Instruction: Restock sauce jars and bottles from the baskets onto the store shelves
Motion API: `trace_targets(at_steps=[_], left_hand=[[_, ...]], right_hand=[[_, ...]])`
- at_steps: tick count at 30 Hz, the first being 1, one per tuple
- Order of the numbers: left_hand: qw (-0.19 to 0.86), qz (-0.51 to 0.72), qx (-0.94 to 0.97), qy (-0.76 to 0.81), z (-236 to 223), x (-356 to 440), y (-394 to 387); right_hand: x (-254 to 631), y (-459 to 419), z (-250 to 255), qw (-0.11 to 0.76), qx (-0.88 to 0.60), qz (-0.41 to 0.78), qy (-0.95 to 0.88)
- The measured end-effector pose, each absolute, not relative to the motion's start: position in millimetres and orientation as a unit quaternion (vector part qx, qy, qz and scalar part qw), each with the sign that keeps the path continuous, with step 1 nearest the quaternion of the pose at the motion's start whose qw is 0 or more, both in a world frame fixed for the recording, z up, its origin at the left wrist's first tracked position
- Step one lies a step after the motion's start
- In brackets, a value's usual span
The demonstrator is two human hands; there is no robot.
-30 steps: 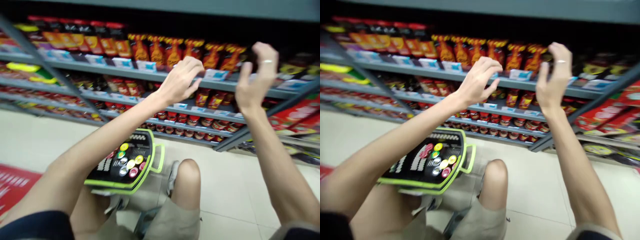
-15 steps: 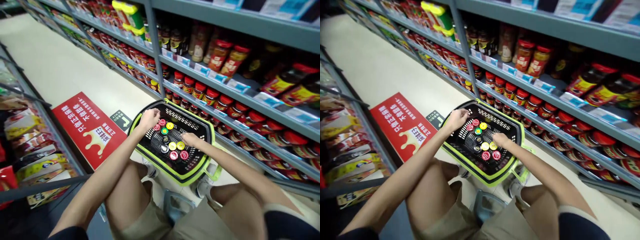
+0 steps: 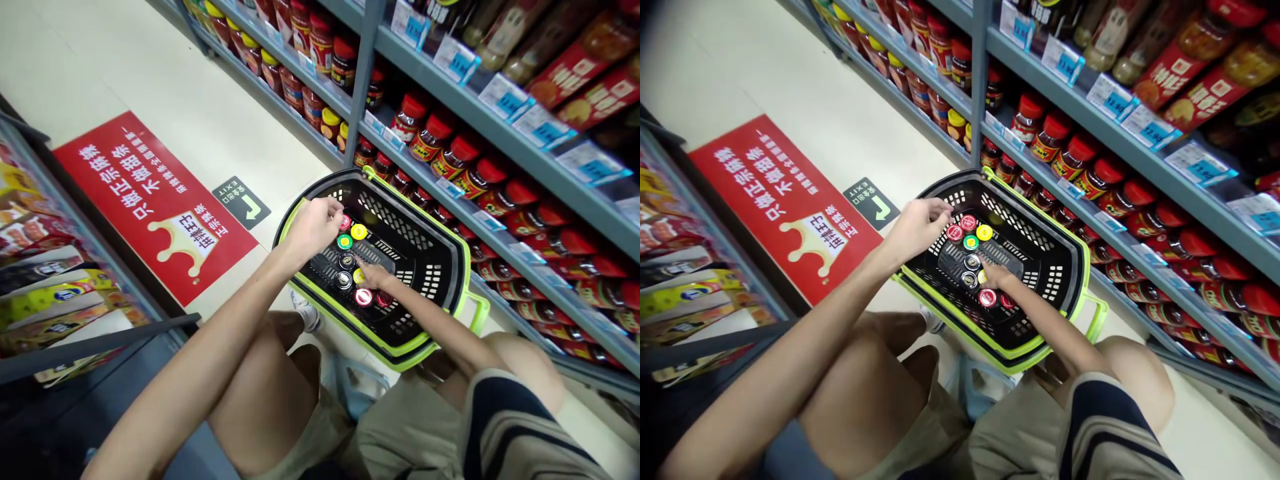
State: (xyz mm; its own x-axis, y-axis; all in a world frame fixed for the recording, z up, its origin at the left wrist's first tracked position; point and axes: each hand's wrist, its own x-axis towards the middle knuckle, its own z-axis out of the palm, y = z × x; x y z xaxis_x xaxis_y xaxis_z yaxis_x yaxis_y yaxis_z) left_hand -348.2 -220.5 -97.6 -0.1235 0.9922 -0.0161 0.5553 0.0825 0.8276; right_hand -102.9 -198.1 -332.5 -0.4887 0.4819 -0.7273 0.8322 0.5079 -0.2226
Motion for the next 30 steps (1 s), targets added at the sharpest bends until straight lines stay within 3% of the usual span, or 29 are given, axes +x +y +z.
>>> trace_targets(at_steps=[8, 12, 15, 21, 26, 30], left_hand=[[0.314, 0.314, 0.590, 0.674, -102, -334, -219], [0.328, 0.330, 0.595, 0.655, -111, -335, -216], [0.377, 0.371, 0.572, 0.627, -117, -331, -215], [0.600, 0.367, 0.524, 0.481, -103, -269, -223], [0.762, 0.343, 0.434, 0.336, -81, -210, -236], [0.825, 0.332, 0.373, 0.262, -81, -183, -231]], right_hand=[[-112, -230, -318, 0.237, 0.454, -0.220, 0.830], [-97, -215, -275, 0.161, 0.437, -0.203, 0.861], [-68, -192, -213, 0.017, 0.442, -0.235, 0.866], [-22, -178, -87, -0.296, 0.445, -0.383, 0.753], [-4, -191, -63, -0.464, 0.469, -0.517, 0.546], [9, -197, -62, -0.510, 0.420, -0.615, 0.431]])
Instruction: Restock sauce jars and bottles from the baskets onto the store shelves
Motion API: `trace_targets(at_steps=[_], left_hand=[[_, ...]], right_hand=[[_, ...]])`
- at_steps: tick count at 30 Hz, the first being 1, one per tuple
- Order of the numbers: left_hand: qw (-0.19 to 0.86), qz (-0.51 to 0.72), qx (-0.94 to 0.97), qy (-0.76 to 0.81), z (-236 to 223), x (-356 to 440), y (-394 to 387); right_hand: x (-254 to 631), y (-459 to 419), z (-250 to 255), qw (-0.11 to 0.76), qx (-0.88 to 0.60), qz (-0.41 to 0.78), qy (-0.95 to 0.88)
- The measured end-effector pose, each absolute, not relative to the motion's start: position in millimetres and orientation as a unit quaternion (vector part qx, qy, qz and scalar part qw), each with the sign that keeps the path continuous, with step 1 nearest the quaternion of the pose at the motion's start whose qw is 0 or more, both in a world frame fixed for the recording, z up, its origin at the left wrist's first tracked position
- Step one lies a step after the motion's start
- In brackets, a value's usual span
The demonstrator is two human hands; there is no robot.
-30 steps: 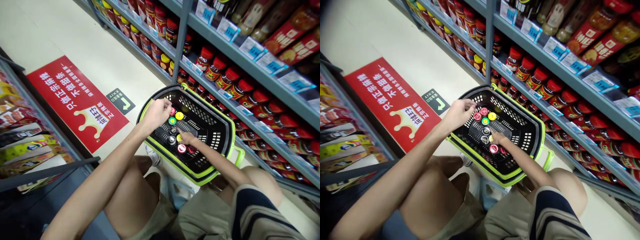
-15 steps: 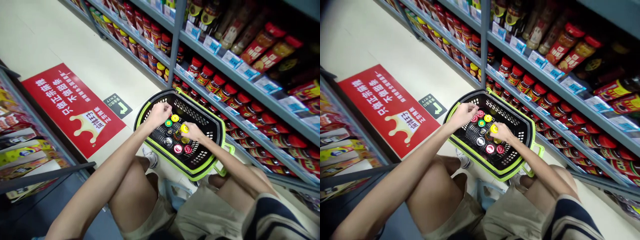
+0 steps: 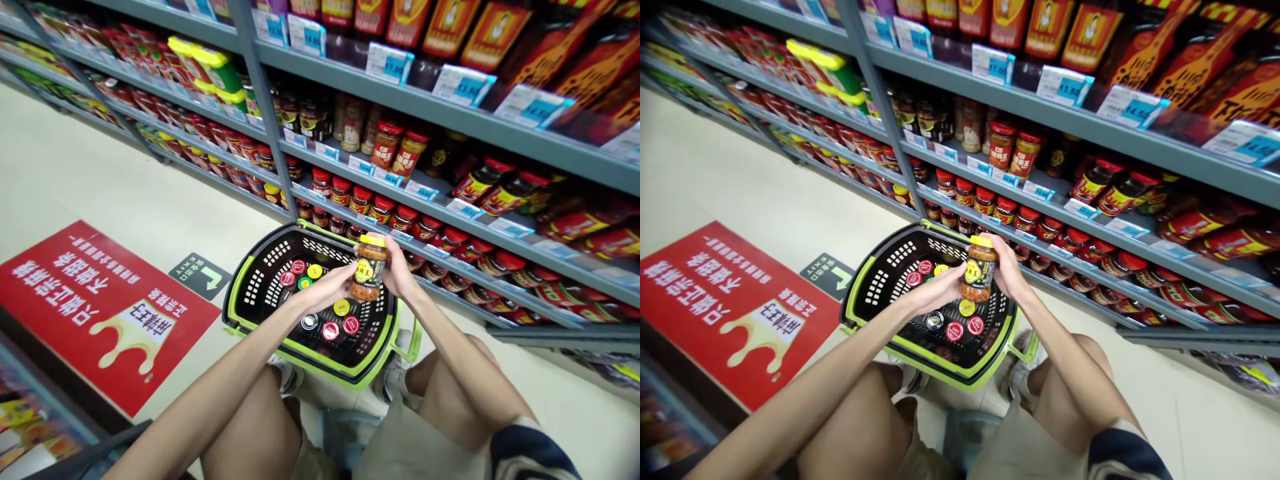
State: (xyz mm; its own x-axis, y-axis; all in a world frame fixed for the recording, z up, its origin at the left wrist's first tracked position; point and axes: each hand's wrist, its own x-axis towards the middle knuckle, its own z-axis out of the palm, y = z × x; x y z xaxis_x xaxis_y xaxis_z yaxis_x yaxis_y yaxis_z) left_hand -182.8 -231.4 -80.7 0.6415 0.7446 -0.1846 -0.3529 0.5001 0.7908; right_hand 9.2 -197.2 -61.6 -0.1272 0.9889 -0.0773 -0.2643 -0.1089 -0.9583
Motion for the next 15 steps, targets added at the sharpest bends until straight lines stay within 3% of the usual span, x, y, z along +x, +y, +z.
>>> trace_targets(at_steps=[7, 15], left_hand=[[0.790, 0.380, 0.372, 0.305, -94, -152, -214], [0.731, 0.452, 0.355, 0.369, -98, -154, -205]], right_hand=[[35, -190, -72, 0.513, -0.380, 0.670, -0.378], [51, -194, -89, 0.481, -0.403, 0.610, -0.484]])
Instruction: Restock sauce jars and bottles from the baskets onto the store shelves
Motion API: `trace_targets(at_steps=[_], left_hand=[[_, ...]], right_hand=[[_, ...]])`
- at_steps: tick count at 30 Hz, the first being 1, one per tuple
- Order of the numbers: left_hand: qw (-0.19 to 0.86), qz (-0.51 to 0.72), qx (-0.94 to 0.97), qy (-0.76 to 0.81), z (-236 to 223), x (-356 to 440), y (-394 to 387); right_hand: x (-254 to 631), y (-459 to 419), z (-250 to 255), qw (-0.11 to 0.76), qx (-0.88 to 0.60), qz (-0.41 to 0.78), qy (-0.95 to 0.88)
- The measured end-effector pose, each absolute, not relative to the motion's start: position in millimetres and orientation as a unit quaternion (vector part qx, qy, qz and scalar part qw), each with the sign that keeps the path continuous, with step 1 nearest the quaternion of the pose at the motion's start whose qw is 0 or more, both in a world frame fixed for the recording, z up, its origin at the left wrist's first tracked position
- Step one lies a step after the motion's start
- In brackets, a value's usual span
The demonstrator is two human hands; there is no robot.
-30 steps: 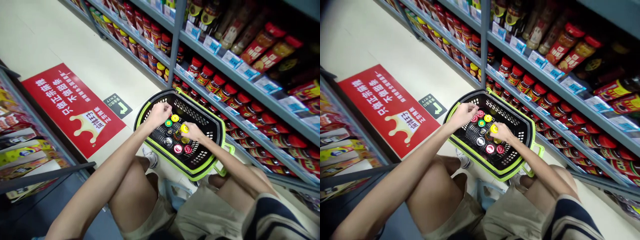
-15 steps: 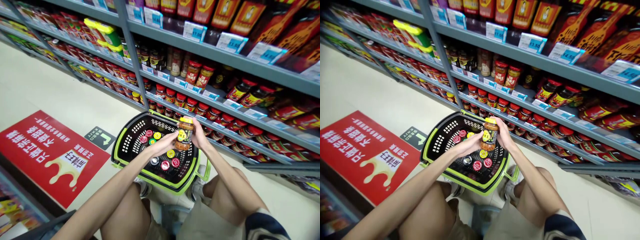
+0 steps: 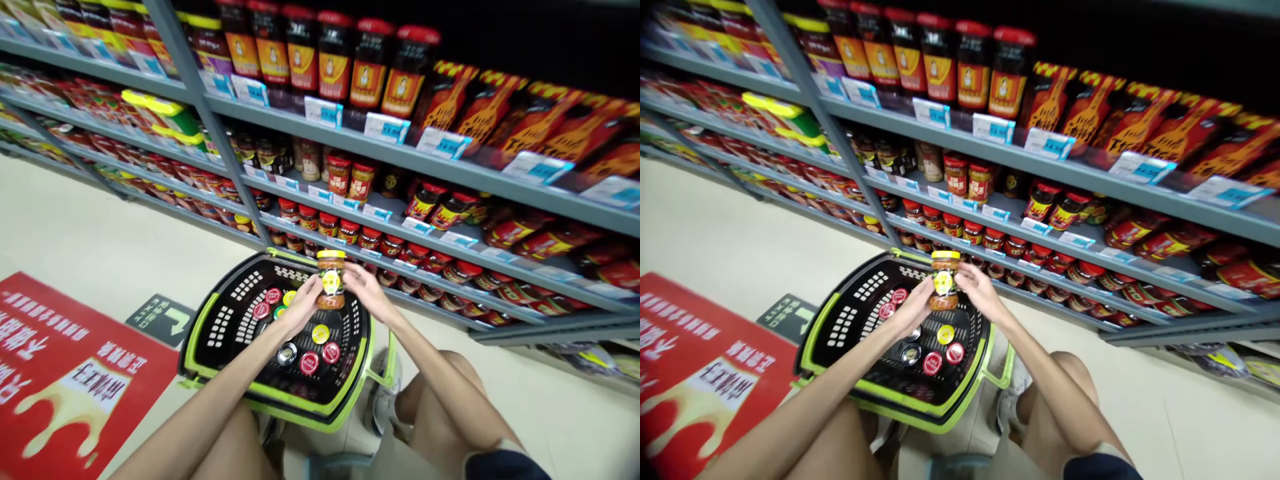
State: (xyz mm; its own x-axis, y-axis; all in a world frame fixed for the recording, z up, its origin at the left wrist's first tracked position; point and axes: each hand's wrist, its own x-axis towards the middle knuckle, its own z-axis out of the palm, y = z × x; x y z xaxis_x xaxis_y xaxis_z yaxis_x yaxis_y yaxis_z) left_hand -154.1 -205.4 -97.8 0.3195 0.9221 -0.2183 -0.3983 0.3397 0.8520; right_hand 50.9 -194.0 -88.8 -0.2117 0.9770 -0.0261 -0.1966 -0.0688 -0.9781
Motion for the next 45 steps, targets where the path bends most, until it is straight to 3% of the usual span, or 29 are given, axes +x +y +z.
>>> trace_targets(at_steps=[14, 19, 26, 30, 35, 45], left_hand=[[0.629, 0.473, 0.420, 0.451, -103, -165, -198], [0.555, 0.459, 0.535, 0.442, -66, -152, -178], [0.356, 0.473, 0.749, 0.298, 40, -91, -98], [0.361, 0.476, 0.760, 0.257, 63, -55, -57], [0.316, 0.470, 0.782, 0.259, 48, -25, -21], [0.288, 0.511, 0.735, 0.341, -16, 8, 39]], right_hand=[[27, -186, -104, 0.502, -0.421, 0.548, -0.521], [45, -182, -80, 0.548, -0.392, 0.527, -0.518], [116, -131, 6, 0.605, -0.394, 0.246, -0.647], [150, -92, 20, 0.558, -0.429, 0.108, -0.702], [168, -55, 0, 0.514, -0.460, -0.001, -0.724], [171, -18, -40, 0.465, -0.530, -0.060, -0.707]])
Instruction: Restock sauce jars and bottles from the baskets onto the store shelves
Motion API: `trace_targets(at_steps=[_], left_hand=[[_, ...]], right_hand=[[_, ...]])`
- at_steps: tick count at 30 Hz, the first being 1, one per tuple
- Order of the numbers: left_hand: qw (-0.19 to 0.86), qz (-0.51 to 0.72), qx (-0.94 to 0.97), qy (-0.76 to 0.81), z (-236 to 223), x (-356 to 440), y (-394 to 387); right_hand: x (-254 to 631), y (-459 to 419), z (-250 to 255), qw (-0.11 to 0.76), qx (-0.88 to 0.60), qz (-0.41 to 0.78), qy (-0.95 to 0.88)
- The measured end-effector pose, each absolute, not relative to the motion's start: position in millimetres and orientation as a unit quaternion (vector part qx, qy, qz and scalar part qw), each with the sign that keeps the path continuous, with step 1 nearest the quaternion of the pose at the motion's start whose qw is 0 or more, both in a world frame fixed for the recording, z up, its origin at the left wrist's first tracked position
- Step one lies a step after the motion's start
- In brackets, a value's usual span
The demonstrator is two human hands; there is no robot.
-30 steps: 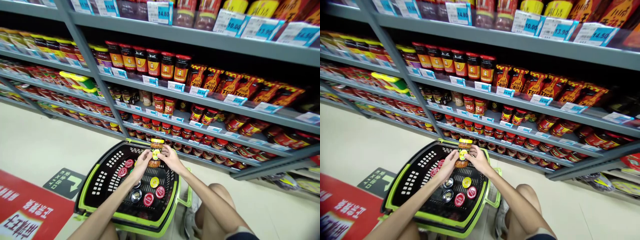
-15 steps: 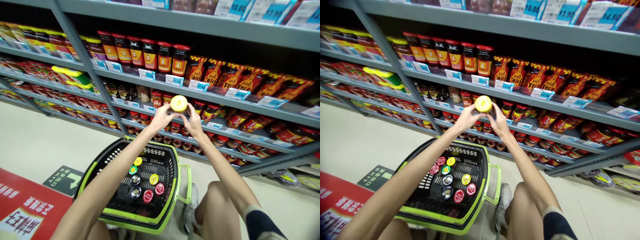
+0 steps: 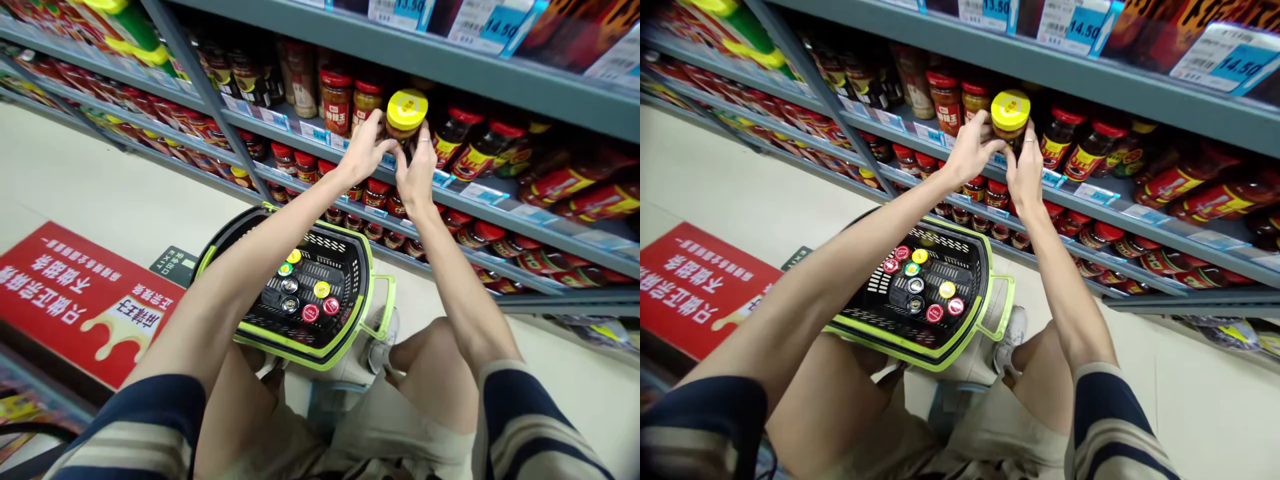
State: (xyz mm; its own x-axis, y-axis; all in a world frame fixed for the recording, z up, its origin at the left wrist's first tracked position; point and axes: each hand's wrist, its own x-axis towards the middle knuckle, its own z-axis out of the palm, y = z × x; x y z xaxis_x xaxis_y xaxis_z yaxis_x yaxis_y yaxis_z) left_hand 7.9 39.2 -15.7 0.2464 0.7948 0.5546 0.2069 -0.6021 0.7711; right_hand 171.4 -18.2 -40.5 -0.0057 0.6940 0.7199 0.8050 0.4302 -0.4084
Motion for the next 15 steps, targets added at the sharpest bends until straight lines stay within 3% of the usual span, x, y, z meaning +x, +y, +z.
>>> trace_targets(at_steps=[5, 11, 15], left_hand=[[0.320, 0.536, 0.723, 0.296, -5, 17, 29], [0.306, 0.553, 0.689, 0.354, 4, 31, 22], [0.302, 0.543, 0.682, 0.386, 10, 41, 24]], right_hand=[[163, -19, -31, 0.503, -0.551, -0.045, -0.664], [150, -5, -30, 0.522, -0.593, 0.017, -0.613], [145, 12, -30, 0.496, -0.657, 0.048, -0.566]])
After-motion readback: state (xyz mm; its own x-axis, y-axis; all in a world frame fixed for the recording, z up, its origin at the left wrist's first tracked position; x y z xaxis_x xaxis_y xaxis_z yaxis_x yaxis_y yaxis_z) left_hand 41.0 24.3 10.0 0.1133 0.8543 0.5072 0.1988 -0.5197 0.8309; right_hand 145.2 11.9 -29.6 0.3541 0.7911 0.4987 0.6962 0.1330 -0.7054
